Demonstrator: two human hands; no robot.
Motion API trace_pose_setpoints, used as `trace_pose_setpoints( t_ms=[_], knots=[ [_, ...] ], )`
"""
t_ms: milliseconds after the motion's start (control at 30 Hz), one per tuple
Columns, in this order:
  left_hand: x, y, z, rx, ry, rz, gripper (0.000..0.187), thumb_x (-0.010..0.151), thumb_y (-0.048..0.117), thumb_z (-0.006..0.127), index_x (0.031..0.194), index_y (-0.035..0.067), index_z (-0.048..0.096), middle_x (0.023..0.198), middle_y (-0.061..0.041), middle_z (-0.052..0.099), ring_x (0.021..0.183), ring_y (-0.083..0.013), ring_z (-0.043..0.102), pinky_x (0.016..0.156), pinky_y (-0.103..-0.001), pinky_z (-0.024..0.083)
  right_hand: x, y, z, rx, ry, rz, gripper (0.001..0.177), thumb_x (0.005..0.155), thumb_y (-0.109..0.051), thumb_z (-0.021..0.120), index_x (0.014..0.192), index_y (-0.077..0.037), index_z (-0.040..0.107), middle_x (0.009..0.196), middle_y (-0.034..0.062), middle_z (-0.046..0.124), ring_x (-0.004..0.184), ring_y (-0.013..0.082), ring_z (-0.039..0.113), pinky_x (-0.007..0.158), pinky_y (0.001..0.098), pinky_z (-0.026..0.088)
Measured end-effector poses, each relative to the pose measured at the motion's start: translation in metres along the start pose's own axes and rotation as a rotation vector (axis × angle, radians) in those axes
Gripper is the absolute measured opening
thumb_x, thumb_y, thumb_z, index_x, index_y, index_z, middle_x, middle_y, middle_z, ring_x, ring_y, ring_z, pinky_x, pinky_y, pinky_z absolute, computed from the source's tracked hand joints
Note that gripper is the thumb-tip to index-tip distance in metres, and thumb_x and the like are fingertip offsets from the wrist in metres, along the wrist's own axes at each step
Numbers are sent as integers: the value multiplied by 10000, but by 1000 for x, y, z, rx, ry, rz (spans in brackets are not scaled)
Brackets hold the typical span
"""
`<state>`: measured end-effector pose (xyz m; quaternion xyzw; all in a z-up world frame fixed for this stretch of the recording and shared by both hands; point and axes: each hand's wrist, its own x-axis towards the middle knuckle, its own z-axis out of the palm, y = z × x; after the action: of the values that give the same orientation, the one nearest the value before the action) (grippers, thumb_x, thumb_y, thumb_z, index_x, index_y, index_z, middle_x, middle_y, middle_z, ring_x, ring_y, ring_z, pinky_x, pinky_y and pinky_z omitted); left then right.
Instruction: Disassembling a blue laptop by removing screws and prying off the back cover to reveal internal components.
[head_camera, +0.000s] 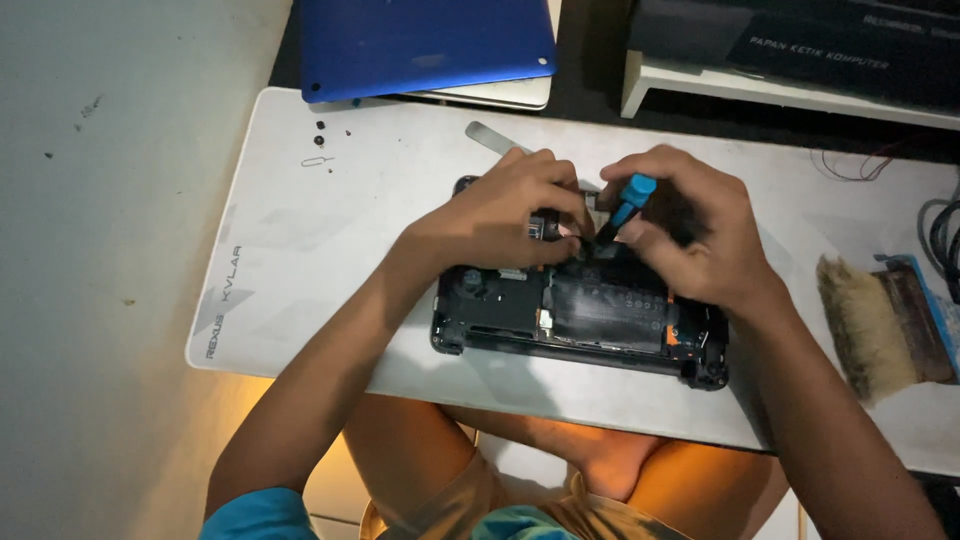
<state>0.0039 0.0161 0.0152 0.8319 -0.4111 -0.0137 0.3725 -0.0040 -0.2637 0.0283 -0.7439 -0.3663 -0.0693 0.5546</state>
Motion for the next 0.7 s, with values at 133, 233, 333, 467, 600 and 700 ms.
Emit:
trace_pose_setpoints(
  t_ms=[133,233,333,467,600,700],
  knots=[
    [5,-8,14,38,4,27,112,1024,336,845,1048,229,822,1033,14,673,1101,-218,643,969,-382,379,5,-7,0,-157,1,-97,351,1049,-41,961,1345,88,823,970,187,695,681,254,665,570,341,516],
    [4,4,9,26,-23,4,192,1016,368,853,958,199,783,987,12,657,1088,-233,634,989,-413,400,3,-13,-2,-79,13,7,428,1031,32,938,1420,119,783,949,200,713,677,236,658,538,331,511],
    [7,3,15,97,-20,42,59,967,225,944,1012,221,907,1061,21,712,1085,-163,632,1064,-393,409,-2,-7,-18,-161,-20,37,559,974,41,894,1508,70,733,1157,171,805,786,169,658,692,268,543],
    [7,4,15,115,-37,36,83,960,228,950,1018,284,930,1050,33,686,1056,-161,618,1070,-398,414,-4,14,-35,-79,56,15,488,1071,95,775,1542,38,660,1254,216,760,1061,283,763,933,368,684],
    [6,10,18,226,13,167,85,959,197,925,992,249,866,1030,8,664,1015,-192,611,1025,-415,448,-4,13,-41,-112,151,-22,490,1091,203,670,1564,89,608,1218,227,713,990,257,679,851,333,586],
    [9,16,21,265,90,229,179,891,154,931,922,224,769,1003,21,652,973,-186,615,987,-393,443,-4,11,-38,-99,185,30,512,1064,234,646,1554,87,628,1248,219,725,1002,236,671,868,311,557]
  ],
)
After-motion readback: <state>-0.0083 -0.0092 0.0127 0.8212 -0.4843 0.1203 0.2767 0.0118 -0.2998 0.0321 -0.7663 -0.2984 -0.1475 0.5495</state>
